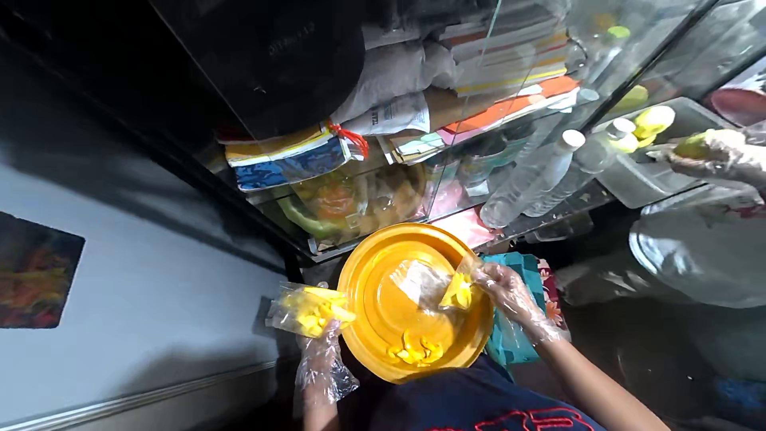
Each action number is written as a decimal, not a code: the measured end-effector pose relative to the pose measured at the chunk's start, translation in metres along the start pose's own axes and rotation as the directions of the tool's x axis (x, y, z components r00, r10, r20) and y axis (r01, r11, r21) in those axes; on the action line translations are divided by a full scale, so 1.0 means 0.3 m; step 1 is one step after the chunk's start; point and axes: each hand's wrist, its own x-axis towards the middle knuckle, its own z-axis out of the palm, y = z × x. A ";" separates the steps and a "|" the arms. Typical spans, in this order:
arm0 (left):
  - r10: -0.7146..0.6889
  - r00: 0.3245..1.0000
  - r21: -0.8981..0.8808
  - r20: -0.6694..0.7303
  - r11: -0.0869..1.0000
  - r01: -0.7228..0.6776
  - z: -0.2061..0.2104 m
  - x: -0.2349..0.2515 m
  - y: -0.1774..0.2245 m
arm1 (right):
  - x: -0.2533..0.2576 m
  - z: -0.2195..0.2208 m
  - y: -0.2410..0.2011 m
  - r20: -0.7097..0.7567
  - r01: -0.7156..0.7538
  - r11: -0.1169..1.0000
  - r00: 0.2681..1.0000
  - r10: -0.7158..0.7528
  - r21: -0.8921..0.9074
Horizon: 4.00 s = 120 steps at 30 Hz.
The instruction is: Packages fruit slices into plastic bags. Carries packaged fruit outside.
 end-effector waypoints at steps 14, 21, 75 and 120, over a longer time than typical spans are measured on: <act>0.024 0.998 0.081 0.058 0.996 -0.029 0.065 -0.021 0.011 | -0.040 0.012 -0.035 -0.110 -0.071 0.988 0.990 0.086 0.136; 0.076 0.973 -0.072 0.216 0.995 -0.062 0.198 -0.089 0.139 | -0.152 -0.149 -0.038 -0.291 -0.028 0.971 0.952 0.099 0.239; -0.446 0.376 0.523 0.813 0.842 -0.134 1.484 -0.327 -0.421 | -0.359 -0.475 0.846 -0.504 -0.528 0.722 0.517 0.691 0.448; -0.729 -0.609 0.271 -0.313 0.547 -0.792 -1.289 -1.433 -0.519 | -2.284 2.065 -0.517 -0.044 0.035 0.415 -0.983 0.177 0.909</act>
